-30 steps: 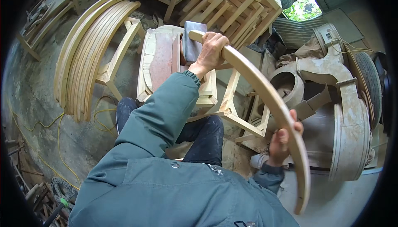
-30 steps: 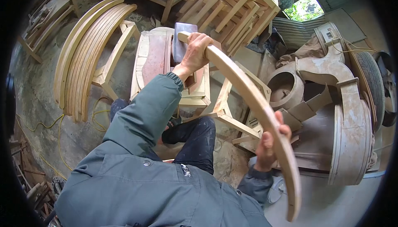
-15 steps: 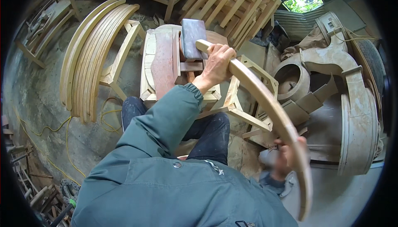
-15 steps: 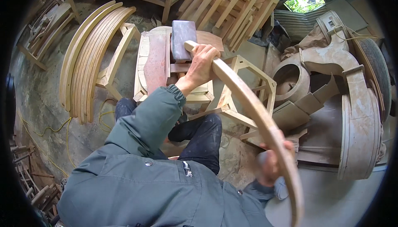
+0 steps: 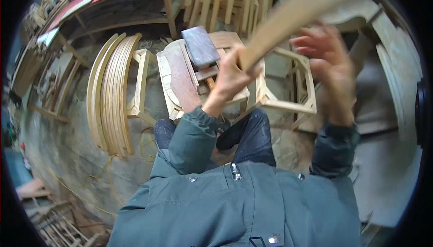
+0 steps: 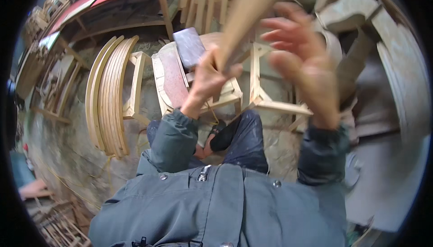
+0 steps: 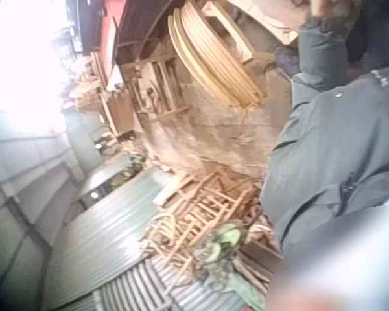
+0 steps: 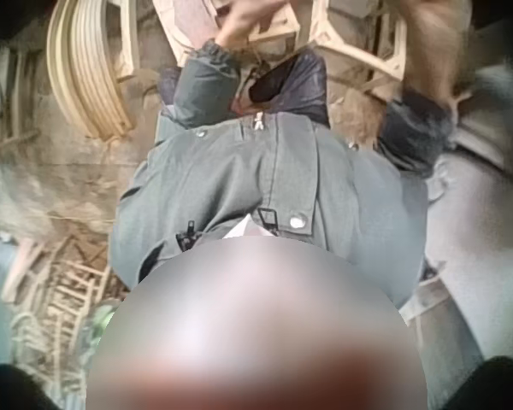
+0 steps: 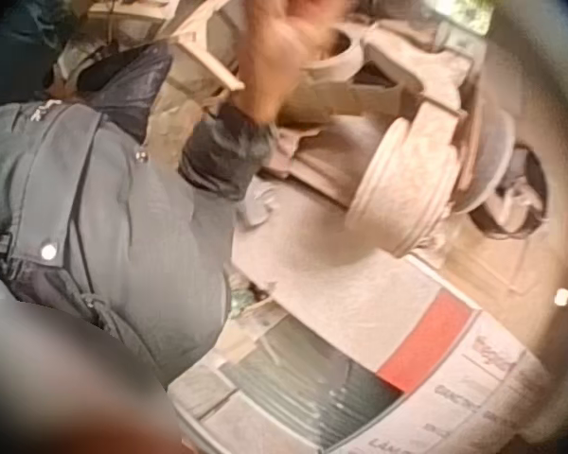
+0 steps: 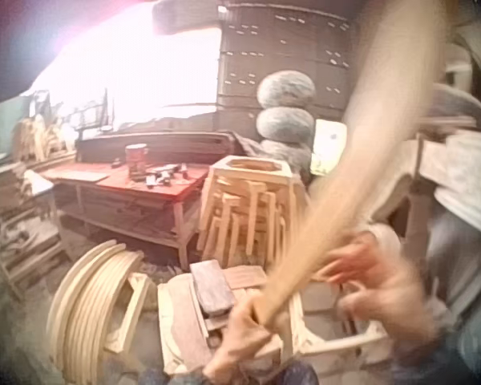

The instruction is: The recorder is sanding a curved wooden furniture part using a stationary belt sander.

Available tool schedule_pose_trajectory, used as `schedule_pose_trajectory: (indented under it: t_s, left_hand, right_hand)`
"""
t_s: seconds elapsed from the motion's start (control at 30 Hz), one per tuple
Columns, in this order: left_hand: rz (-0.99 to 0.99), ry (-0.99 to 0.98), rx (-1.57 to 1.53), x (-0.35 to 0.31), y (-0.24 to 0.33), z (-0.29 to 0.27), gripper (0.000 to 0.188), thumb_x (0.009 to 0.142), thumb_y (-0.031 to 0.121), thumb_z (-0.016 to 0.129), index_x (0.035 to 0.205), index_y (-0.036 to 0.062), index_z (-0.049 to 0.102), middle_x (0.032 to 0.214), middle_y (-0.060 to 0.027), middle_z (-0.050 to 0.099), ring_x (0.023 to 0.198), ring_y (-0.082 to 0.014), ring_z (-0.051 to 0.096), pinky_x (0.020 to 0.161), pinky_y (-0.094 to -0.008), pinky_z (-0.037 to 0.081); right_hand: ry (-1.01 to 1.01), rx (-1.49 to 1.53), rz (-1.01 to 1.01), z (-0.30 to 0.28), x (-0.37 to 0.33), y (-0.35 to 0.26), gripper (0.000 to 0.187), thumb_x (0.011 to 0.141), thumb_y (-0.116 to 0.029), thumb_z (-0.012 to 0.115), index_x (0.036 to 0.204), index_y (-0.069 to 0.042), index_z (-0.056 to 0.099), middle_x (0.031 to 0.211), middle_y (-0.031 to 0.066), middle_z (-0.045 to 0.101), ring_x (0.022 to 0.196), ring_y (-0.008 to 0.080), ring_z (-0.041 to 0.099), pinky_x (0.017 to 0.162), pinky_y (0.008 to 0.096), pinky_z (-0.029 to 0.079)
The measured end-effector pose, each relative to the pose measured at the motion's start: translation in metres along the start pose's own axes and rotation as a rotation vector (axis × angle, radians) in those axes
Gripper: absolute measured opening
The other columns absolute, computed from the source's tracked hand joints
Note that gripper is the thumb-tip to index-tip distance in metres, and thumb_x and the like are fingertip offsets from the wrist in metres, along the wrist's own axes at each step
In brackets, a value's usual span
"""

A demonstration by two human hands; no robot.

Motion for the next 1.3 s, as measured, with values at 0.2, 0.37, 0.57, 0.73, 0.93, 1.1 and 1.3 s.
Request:
schedule_pose_trajectory:
  t_s: [0.2, 0.37, 0.57, 0.73, 0.93, 1.1, 1.3]
  left_hand:
    - [0.166, 0.020, -0.566, 0.046, 0.063, -0.019, 0.042, 0.093, 0.001, 0.076, 0.128, 0.0093, 0.054, 0.100, -0.0033, 0.065, 0.085, -0.0172, 0.070, 0.076, -0.0370, 0.065]
    - [0.093, 0.275, -0.586, 0.031, 0.108, -0.063, 0.034, 0.103, 0.010, 0.055, 0.134, 0.0202, 0.047, 0.086, -0.0050, 0.054, 0.070, -0.0182, 0.056, 0.071, -0.0426, 0.055]
    - [-0.028, 0.678, -0.654, -0.012, 0.079, -0.117, 0.007, 0.094, 0.000, 0.048, 0.100, 0.0043, 0.047, 0.084, -0.0071, 0.050, 0.073, -0.0193, 0.052, 0.073, -0.0371, 0.053]
    - [-0.272, 0.755, -0.667, -0.026, 0.023, -0.136, 0.006, 0.093, 0.003, 0.051, 0.089, 0.0028, 0.046, 0.076, -0.0098, 0.048, 0.070, -0.0217, 0.056, 0.077, -0.0433, 0.056]
    - [-0.422, 0.872, -0.682, -0.060, -0.022, -0.145, 0.008, 0.096, 0.006, 0.049, 0.089, 0.0027, 0.046, 0.075, -0.0109, 0.052, 0.068, -0.0224, 0.057, 0.074, -0.0441, 0.057]
    - [-0.548, 0.909, -0.690, -0.086, -0.053, -0.145, 0.008, 0.092, 0.005, 0.052, 0.088, 0.0040, 0.045, 0.073, -0.0103, 0.052, 0.066, -0.0223, 0.057, 0.071, -0.0438, 0.059]
    - [-0.598, 0.908, -0.750, -0.097, -0.064, -0.134, 0.007, 0.090, 0.006, 0.052, 0.089, 0.0034, 0.046, 0.074, -0.0112, 0.054, 0.067, -0.0238, 0.059, 0.074, -0.0437, 0.060]
  right_hand:
    - [-0.107, 0.235, 0.546, 0.077, -0.131, 0.192, 0.108, 0.085, -0.036, 0.088, 0.164, -0.003, 0.024, 0.146, 0.0207, 0.052, 0.121, 0.0232, 0.060, 0.102, 0.0365, 0.052]
    - [0.014, 0.743, 0.462, 0.106, -0.142, 0.158, 0.104, 0.084, 0.004, 0.083, 0.166, -0.009, 0.020, 0.149, 0.0175, 0.051, 0.117, 0.0213, 0.064, 0.098, 0.0330, 0.057]
    - [0.156, 0.840, 0.237, 0.072, -0.128, 0.102, 0.067, 0.086, 0.006, 0.081, 0.146, 0.004, 0.053, 0.126, 0.0095, 0.070, 0.110, 0.0125, 0.068, 0.098, 0.0284, 0.057]
    - [0.074, 0.927, 0.317, 0.080, -0.123, 0.093, 0.064, 0.087, 0.001, 0.081, 0.145, 0.008, 0.053, 0.122, 0.0102, 0.072, 0.107, 0.0127, 0.069, 0.094, 0.0264, 0.058]
    - [-0.016, 1.101, 0.351, 0.099, -0.128, 0.089, 0.056, 0.096, 0.000, 0.073, 0.146, 0.008, 0.050, 0.126, 0.0135, 0.072, 0.110, 0.0147, 0.070, 0.096, 0.0282, 0.059]
    - [-0.074, 1.075, 0.301, 0.100, -0.132, 0.084, 0.060, 0.098, -0.005, 0.073, 0.150, 0.007, 0.047, 0.122, 0.0158, 0.073, 0.110, 0.0184, 0.071, 0.096, 0.0302, 0.060]
    - [-0.091, 1.026, 0.411, 0.100, -0.138, 0.087, 0.062, 0.095, -0.012, 0.079, 0.146, 0.006, 0.051, 0.117, 0.0166, 0.075, 0.096, 0.0188, 0.075, 0.085, 0.0311, 0.064]
Point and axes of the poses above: each hand's wrist, its own x-axis towards the middle knuckle, its own z-axis out of the palm, y = z × x, the point moved 6 cm from there along x, towards the middle knuckle
